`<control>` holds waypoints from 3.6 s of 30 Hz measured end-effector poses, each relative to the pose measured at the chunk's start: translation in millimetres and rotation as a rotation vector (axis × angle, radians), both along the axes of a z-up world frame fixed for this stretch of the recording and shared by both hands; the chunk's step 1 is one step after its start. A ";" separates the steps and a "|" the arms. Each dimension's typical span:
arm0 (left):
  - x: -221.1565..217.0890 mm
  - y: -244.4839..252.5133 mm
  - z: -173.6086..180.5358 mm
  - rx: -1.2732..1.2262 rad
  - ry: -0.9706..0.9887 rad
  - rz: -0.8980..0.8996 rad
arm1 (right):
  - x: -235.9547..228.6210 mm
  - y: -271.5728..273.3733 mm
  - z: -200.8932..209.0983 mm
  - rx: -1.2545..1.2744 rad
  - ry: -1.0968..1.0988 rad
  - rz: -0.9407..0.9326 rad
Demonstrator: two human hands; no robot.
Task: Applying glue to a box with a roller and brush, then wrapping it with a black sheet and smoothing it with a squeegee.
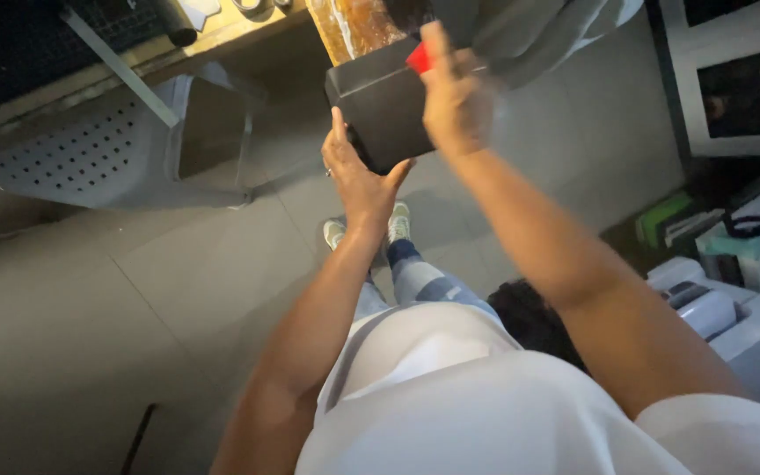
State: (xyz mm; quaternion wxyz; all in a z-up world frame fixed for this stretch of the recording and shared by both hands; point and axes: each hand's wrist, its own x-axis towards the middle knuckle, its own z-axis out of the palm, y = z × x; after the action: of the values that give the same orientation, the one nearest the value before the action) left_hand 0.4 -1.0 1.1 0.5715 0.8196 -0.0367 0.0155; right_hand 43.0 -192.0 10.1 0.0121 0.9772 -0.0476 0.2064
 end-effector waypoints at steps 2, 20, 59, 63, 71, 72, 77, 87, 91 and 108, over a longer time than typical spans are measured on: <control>-3.4 2.1 2.0 0.043 0.018 -0.007 | 3.3 -45.0 9.0 0.176 0.013 -0.091; 3.4 -1.0 8.5 0.096 0.064 -0.026 | 31.3 -65.0 30.0 0.048 0.191 0.652; -2.1 -7.8 8.6 0.057 0.030 0.048 | 32.4 -47.0 35.1 -0.031 0.086 0.625; -2.1 -7.8 6.6 0.040 0.058 0.033 | 44.5 -49.4 22.1 0.003 0.182 0.490; -4.5 -9.8 19.6 0.004 0.144 0.070 | 23.2 -36.1 37.3 -0.161 0.059 0.689; -4.7 -8.9 14.1 0.003 0.149 0.067 | 35.6 -32.1 34.3 -0.160 0.065 0.686; -2.1 -6.7 1.6 -0.014 0.059 0.058 | 38.4 -37.7 14.6 0.026 0.182 0.630; -7.8 -10.8 10.9 -0.025 0.168 0.097 | 54.0 -9.0 34.1 -0.055 -0.023 0.614; -5.7 -11.0 5.4 -0.060 0.111 0.116 | 3.2 -8.0 49.4 -0.011 0.087 0.709; -9.4 -4.4 1.2 -0.012 0.114 0.121 | 12.8 29.8 40.1 -0.112 0.048 0.707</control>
State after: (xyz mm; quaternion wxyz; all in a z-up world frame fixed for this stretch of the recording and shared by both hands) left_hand -8.9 -5.4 2.3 0.5757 0.8164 0.0455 0.0035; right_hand 55.8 -162.2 50.1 -0.0053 0.9357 0.3051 0.1771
